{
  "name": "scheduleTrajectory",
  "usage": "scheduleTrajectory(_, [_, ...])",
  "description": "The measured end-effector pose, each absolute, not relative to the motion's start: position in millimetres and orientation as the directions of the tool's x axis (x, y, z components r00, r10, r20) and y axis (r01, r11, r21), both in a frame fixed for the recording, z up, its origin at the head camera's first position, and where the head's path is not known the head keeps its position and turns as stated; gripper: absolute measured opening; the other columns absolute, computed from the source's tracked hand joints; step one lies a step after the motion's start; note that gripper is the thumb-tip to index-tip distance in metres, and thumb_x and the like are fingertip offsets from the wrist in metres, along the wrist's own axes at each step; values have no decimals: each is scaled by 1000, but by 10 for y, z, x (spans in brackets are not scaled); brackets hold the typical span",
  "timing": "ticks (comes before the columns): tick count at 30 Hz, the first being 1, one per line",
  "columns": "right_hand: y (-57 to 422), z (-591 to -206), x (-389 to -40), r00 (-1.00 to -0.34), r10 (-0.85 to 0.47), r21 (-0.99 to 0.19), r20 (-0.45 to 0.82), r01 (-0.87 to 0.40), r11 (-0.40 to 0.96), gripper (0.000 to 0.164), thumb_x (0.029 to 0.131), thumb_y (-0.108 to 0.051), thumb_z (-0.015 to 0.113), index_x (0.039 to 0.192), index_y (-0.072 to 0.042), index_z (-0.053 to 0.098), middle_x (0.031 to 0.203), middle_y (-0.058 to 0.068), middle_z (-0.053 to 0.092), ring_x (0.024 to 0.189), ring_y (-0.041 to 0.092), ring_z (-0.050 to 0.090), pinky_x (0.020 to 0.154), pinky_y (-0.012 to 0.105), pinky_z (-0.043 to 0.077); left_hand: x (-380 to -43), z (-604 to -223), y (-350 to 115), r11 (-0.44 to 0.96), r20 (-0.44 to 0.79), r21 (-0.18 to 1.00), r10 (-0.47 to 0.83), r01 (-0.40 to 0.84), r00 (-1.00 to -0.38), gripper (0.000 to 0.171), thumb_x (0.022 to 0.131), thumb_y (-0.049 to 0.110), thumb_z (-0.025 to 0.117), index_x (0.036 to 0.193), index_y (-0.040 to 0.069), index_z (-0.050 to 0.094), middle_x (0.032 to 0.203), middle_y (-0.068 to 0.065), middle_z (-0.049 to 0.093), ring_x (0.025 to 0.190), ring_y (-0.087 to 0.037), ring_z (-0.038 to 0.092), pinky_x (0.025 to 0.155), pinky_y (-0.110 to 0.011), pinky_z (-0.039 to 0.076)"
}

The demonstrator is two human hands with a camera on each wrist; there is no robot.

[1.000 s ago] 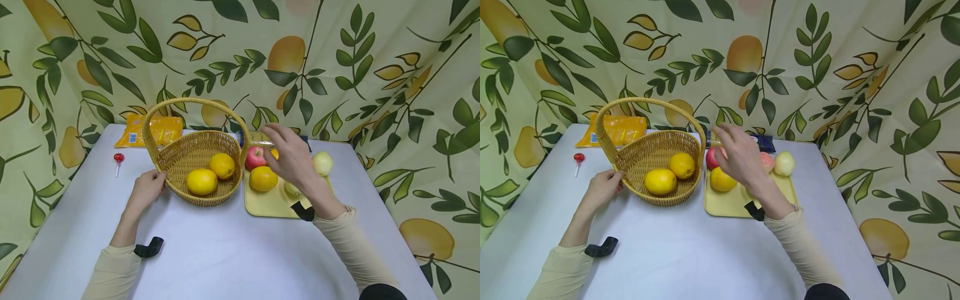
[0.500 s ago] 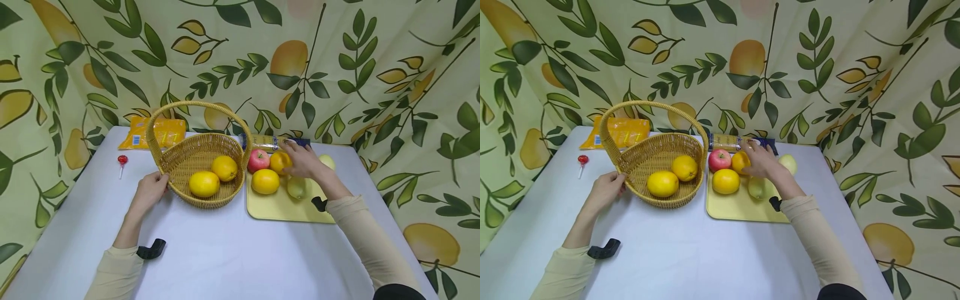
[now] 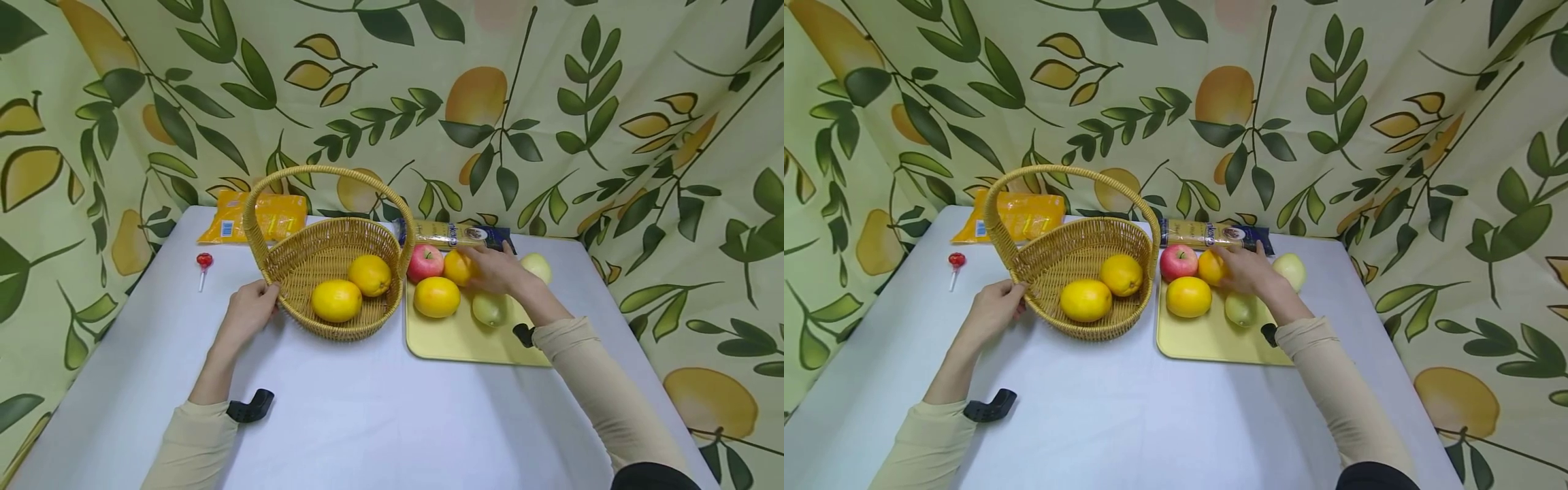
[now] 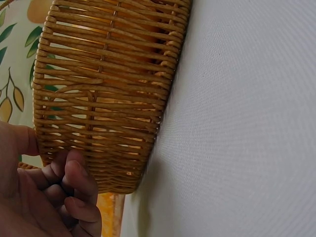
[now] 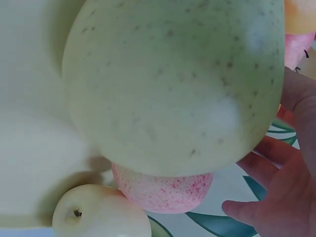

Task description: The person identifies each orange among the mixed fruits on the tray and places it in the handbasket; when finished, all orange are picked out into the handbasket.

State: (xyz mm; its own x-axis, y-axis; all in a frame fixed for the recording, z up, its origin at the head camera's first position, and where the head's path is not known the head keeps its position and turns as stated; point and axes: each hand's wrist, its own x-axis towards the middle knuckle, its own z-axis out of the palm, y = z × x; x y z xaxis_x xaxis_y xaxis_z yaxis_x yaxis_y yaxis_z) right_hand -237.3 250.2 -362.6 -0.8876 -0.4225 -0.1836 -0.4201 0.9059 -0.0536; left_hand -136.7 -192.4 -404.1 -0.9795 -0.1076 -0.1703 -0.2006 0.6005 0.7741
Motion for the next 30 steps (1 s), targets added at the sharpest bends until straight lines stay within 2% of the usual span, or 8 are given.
scheduleTrajectory(6, [2486, -3631, -2376, -881, -448, -50, -151, -446, 894, 66, 87, -28, 72, 143, -12, 42, 136, 26, 54, 121, 46, 56, 110, 75, 12, -1371, -4074, -1931, 602, -163, 774, -111, -197, -980, 42, 101, 36, 38, 83, 3, 58, 64, -5, 59, 59, -16, 50, 53, -29, 41])
scheduleTrajectory(11, [2526, -3648, -2351, -886, -446, -59, -126, -442, 895, 69, 85, -31, 73, 143, -11, 43, 136, 26, 55, 127, 44, 52, 113, 72, 7, -1363, -4074, -1921, 596, -165, 778, -111, -199, -980, 42, 101, 36, 38, 83, 4, 58, 61, -1, 56, 58, -15, 49, 52, -29, 40])
scheduleTrajectory(14, [2554, -3599, -2323, -892, -443, -76, -88, -437, 896, 71, 83, -32, 73, 144, -9, 42, 135, 26, 54, 128, 43, 50, 114, 69, 9, -1354, -4051, -1913, 596, -161, 778, -115, -198, -980, 42, 101, 36, 38, 82, 4, 58, 60, 1, 55, 58, -15, 49, 51, -29, 39])
scheduleTrajectory(15, [2559, -3566, -2310, -896, -440, -96, -68, -433, 896, 72, 83, -31, 73, 144, -9, 42, 134, 27, 54, 127, 43, 50, 115, 68, 11, -1352, -4044, -1912, 596, -162, 778, -116, -199, -980, 42, 101, 35, 38, 82, 4, 57, 59, 1, 55, 58, -15, 49, 51, -29, 39])
scheduleTrajectory(18, [2572, -3460, -2253, -901, -433, -185, -6, -424, 886, 73, 83, -30, 73, 145, -10, 40, 133, 26, 51, 116, 42, 53, 110, 62, 31, -1349, -4036, -1908, 597, -165, 776, -116, -202, -979, 42, 101, 35, 38, 82, 4, 57, 59, 1, 54, 57, -15, 48, 51, -29, 39])
scheduleTrajectory(22, [2544, -3300, -2137, -894, -428, -329, 130, -446, 832, 71, 86, -27, 73, 147, -14, 39, 133, 24, 45, 104, 36, 54, 88, 54, 49, -1348, -4031, -1905, 598, -171, 775, -115, -206, -979, 43, 101, 36, 37, 82, 4, 57, 59, 1, 54, 58, -15, 48, 51, -30, 39])
scheduleTrajectory(25, [2460, -3171, -2034, -857, -431, -366, 284, -512, 777, 71, 85, -22, 76, 146, -15, 40, 131, 23, 44, 105, 35, 53, 86, 51, 50, -1350, -4028, -1902, 599, -171, 774, -117, -207, -978, 43, 101, 36, 37, 81, 4, 57, 59, 1, 54, 58, -15, 48, 52, -30, 39])
scheduleTrajectory(30, [2181, -2919, -1838, -716, -417, -356, 560, -663, 659, 73, 77, -14, 79, 142, -13, 46, 124, 23, 46, 109, 34, 49, 90, 44, 43, -1349, -4031, -1904, 602, -161, 773, -120, -201, -980, 42, 101, 35, 38, 81, 4, 57, 59, 0, 55, 58, -15, 49, 52, -29, 39])
